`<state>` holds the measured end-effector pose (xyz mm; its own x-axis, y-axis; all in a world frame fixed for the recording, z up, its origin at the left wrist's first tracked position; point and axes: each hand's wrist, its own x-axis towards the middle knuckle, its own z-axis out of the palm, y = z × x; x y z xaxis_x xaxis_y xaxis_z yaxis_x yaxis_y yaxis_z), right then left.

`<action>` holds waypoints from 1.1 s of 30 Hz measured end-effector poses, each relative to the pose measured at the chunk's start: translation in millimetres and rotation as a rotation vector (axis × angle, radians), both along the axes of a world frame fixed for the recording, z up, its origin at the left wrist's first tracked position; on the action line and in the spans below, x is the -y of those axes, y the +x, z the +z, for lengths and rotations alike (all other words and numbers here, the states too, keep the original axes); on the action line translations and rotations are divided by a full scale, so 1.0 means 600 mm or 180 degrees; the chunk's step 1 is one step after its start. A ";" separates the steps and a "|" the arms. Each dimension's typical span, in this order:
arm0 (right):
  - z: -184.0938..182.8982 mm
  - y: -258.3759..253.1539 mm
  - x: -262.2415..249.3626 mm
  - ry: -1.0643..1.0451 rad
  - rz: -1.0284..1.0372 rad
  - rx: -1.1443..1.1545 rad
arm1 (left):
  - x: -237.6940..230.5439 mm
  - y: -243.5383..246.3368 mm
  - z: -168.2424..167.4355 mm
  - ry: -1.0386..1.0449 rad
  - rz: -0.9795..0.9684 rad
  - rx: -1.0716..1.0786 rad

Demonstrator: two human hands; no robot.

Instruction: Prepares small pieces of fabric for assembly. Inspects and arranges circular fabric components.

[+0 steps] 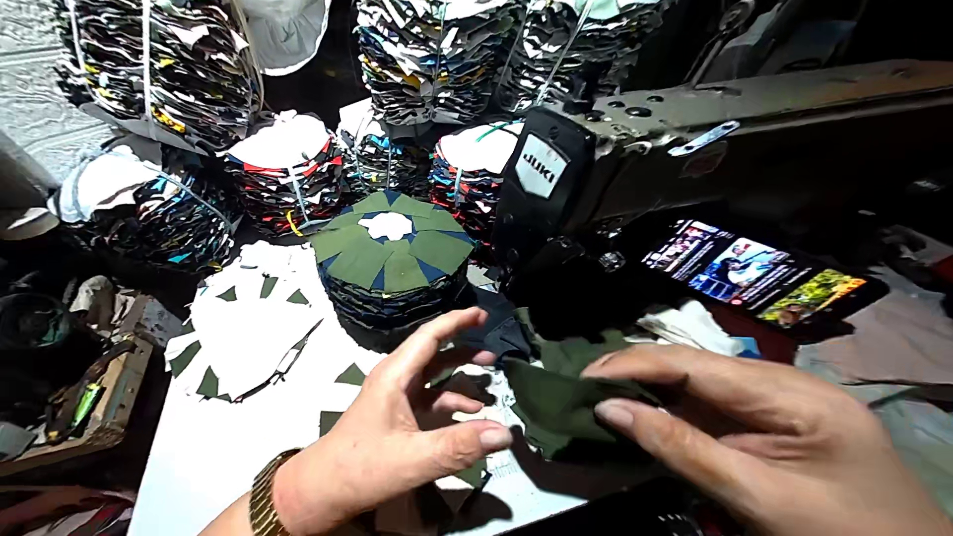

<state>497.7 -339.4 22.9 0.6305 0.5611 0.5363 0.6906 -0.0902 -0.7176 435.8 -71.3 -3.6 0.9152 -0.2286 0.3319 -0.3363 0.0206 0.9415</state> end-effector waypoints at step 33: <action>-0.042 -0.023 -0.026 -0.0236 -0.0370 -0.0456 | 0.010 -0.010 0.004 -0.1014 0.0164 -0.1316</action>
<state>484.0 -323.9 -2.4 0.7603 0.5147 0.3963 0.5637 -0.2195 -0.7963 429.9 -77.3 -1.1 0.9919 -0.1264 -0.0139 0.0541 0.3209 0.9456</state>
